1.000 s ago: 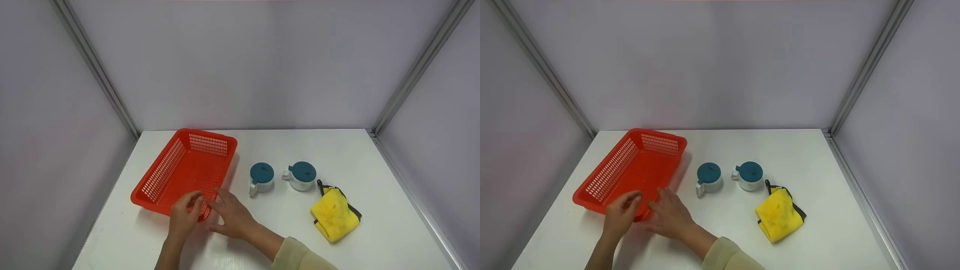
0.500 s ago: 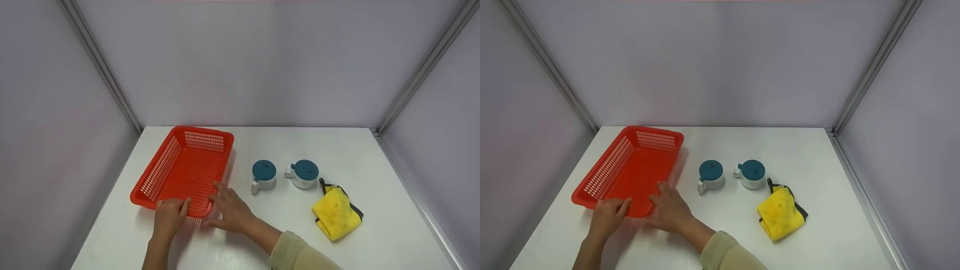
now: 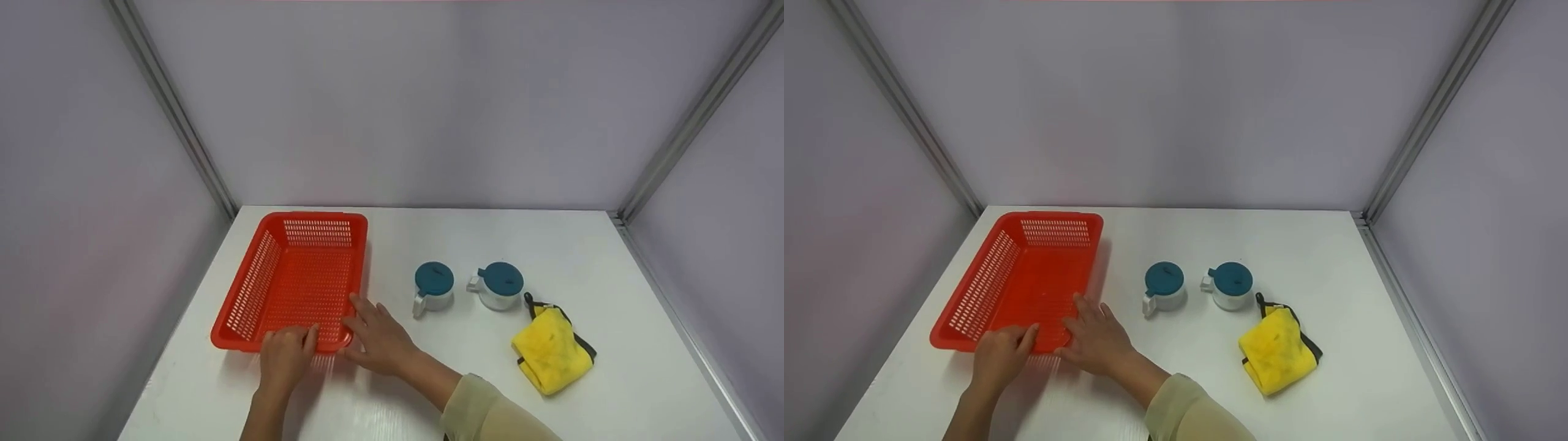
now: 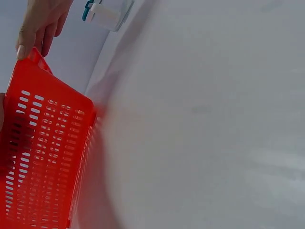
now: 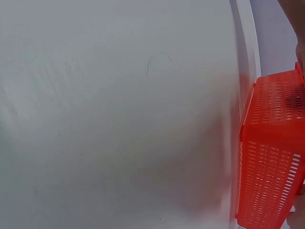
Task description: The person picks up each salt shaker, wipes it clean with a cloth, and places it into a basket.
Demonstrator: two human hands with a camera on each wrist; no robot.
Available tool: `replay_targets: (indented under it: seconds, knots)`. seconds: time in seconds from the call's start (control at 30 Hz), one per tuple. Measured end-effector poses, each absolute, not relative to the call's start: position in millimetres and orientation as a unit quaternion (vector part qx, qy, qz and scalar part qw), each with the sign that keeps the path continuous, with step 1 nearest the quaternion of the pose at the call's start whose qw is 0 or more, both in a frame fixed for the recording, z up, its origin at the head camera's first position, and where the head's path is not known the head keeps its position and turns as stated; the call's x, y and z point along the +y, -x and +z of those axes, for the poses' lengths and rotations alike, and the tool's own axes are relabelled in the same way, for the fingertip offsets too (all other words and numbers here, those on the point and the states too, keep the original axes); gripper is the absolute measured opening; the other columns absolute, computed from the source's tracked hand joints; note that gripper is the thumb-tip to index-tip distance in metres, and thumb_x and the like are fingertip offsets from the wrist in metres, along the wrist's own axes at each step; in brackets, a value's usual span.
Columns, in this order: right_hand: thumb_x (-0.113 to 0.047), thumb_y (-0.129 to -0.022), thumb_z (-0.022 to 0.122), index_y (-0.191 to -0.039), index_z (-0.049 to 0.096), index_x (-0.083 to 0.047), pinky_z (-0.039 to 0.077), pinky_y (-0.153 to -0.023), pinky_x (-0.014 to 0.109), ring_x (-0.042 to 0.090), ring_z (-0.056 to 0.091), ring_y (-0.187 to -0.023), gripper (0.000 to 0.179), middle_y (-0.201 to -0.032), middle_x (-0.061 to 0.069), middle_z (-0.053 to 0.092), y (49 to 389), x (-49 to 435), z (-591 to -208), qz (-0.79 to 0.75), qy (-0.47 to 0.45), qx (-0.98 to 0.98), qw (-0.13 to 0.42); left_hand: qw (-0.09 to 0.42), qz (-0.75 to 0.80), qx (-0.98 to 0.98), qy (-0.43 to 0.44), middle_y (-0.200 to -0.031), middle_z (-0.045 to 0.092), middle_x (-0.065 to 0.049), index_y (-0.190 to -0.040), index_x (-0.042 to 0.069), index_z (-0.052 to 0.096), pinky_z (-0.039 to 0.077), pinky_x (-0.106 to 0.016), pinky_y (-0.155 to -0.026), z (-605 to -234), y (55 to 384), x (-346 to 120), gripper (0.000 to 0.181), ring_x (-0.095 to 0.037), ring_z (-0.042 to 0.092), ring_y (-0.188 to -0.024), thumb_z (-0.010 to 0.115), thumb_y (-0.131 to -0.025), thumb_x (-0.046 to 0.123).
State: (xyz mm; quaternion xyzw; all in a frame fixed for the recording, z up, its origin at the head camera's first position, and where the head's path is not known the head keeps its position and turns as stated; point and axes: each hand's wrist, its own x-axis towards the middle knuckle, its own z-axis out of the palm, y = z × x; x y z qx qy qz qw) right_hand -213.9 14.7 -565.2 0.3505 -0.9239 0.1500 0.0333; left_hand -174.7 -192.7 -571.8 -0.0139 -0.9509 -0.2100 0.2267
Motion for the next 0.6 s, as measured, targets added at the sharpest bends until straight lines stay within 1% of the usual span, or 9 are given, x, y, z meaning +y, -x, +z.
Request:
replay_targets:
  seconds: [0.13,0.23,0.3,0.37,0.4,0.43,0.5,0.53,0.6]
  knots:
    - [-0.050,-0.093,0.049,-0.140,0.049,-0.026,0.027,-0.119,0.044,0.018,0.018,-0.151,0.053,-0.164,-0.002,0.019,216,16,-565,0.157,-0.345,-0.925,0.039,0.218,-0.230,-0.948,0.021,-0.051,0.053,0.004,-0.056,0.017,0.057,0.034,-0.032,-0.062,-568,176,-191,0.038,-0.011,0.040,-0.052,0.071,-0.091,0.026]
    - [-0.049,-0.092,0.049,-0.139,0.049,-0.025,0.028,-0.119,0.044,0.018,0.017,-0.152,0.053,-0.165,-0.002,0.018,217,17,-565,0.168,-0.342,-0.924,0.036,0.203,-0.258,-0.944,0.018,-0.056,0.056,0.003,-0.062,0.015,0.062,0.039,-0.033,-0.063,-565,177,-196,0.032,-0.012,0.045,-0.056,0.071,-0.091,0.024]
    - [-0.049,-0.092,0.049,-0.140,0.048,-0.026,0.027,-0.120,0.044,0.018,0.015,-0.152,0.054,-0.165,-0.003,0.016,218,17,-566,0.173,-0.340,-0.924,0.030,0.202,-0.271,-0.941,0.009,-0.064,0.063,0.000,-0.070,0.011,0.068,0.045,-0.036,-0.066,-564,177,-202,0.025,-0.016,0.053,-0.062,0.070,-0.092,0.023]
    - [-0.050,-0.092,0.049,-0.140,0.048,-0.026,0.026,-0.120,0.045,0.017,0.013,-0.152,0.054,-0.165,-0.004,0.014,219,17,-566,0.179,-0.339,-0.923,0.023,0.212,-0.275,-0.938,-0.007,-0.079,0.070,-0.005,-0.084,0.008,0.073,0.052,-0.041,-0.075,-565,178,-212,0.017,-0.022,0.061,-0.076,0.070,-0.092,0.023]
    - [-0.050,-0.092,0.049,-0.141,0.047,-0.025,0.025,-0.120,0.045,0.016,0.012,-0.152,0.055,-0.166,-0.004,0.013,219,17,-567,0.183,-0.338,-0.923,0.019,0.224,-0.274,-0.935,-0.015,-0.089,0.072,-0.008,-0.092,0.007,0.074,0.053,-0.046,-0.082,-566,179,-217,0.016,-0.026,0.064,-0.085,0.070,-0.091,0.023]
    - [-0.050,-0.092,0.049,-0.141,0.047,-0.026,0.024,-0.120,0.045,0.016,0.011,-0.153,0.055,-0.166,-0.005,0.012,219,17,-567,0.185,-0.338,-0.923,0.014,0.235,-0.270,-0.934,-0.025,-0.099,0.072,-0.010,-0.100,0.006,0.073,0.051,-0.050,-0.091,-567,179,-223,0.020,-0.028,0.064,-0.095,0.070,-0.091,0.023]
    - [-0.052,-0.092,0.048,-0.141,0.046,-0.026,0.024,-0.120,0.045,0.016,0.010,-0.153,0.056,-0.166,-0.005,0.010,218,17,-568,0.186,-0.338,-0.922,0.009,0.256,-0.267,-0.928,-0.044,-0.115,0.068,-0.014,-0.112,0.004,0.070,0.040,-0.058,-0.106,-571,180,-235,0.029,-0.034,0.058,-0.115,0.071,-0.090,0.023]
    - [-0.053,-0.092,0.048,-0.141,0.045,-0.026,0.024,-0.120,0.046,0.016,0.010,-0.153,0.057,-0.166,-0.005,0.009,218,17,-568,0.187,-0.338,-0.922,0.007,0.265,-0.263,-0.926,-0.053,-0.123,0.064,-0.016,-0.117,0.003,0.067,0.033,-0.061,-0.111,-572,180,-241,0.034,-0.036,0.053,-0.124,0.071,-0.090,0.023]
    - [-0.058,-0.092,0.047,-0.142,0.044,-0.026,0.024,-0.120,0.046,0.017,0.010,-0.153,0.059,-0.166,-0.005,0.009,218,18,-569,0.188,-0.338,-0.922,0.005,0.271,-0.256,-0.925,-0.072,-0.136,0.055,-0.021,-0.125,0.000,0.061,0.019,-0.066,-0.115,-574,181,-251,0.044,-0.041,0.040,-0.136,0.070,-0.090,0.024]
